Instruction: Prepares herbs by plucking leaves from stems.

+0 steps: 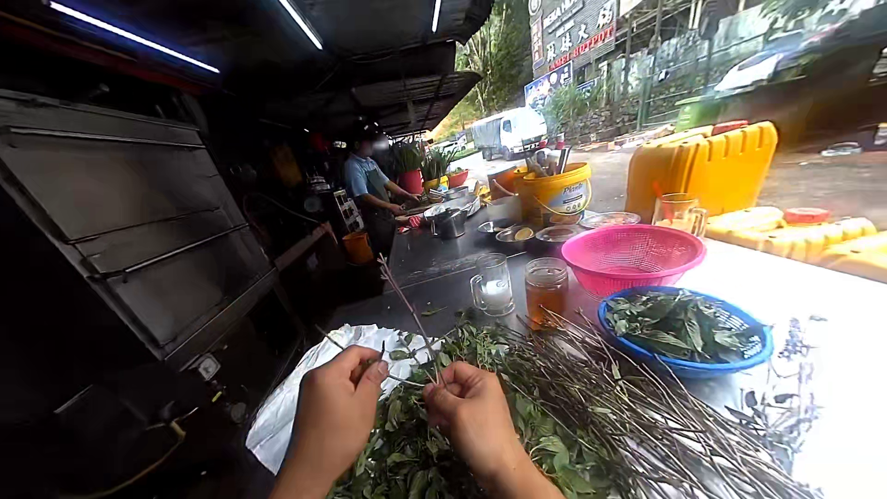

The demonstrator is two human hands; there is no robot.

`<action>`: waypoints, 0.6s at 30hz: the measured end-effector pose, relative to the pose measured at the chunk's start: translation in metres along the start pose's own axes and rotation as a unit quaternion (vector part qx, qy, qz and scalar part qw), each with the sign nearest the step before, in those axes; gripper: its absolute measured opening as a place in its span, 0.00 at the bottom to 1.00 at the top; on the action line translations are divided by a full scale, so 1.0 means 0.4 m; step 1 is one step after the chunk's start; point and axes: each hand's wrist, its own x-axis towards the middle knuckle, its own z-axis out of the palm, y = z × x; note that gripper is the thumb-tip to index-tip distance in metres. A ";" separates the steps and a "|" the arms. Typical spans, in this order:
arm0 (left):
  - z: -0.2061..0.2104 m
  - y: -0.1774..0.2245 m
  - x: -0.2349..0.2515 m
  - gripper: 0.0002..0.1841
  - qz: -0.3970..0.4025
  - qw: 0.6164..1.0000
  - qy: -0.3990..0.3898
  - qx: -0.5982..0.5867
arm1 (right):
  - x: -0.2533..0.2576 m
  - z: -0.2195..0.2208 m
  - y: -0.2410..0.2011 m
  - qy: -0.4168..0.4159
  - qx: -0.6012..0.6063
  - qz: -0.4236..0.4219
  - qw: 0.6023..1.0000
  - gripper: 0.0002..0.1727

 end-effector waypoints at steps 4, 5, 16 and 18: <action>0.035 0.028 -0.021 0.10 0.021 0.998 -0.008 0.053 | -0.002 -0.005 0.007 0.009 -0.040 -0.014 0.999 0.07; 0.052 0.026 -0.023 0.11 0.044 0.997 -0.010 0.063 | -0.003 -0.009 0.006 0.017 -0.044 -0.013 0.999 0.08; 0.109 0.015 -0.001 0.06 0.017 0.983 0.010 -0.182 | -0.014 -0.020 -0.020 -0.059 0.140 0.040 0.988 0.11; 0.104 0.020 0.004 0.03 -0.016 0.963 0.015 -0.269 | -0.018 -0.016 -0.021 -0.083 0.165 0.063 0.981 0.12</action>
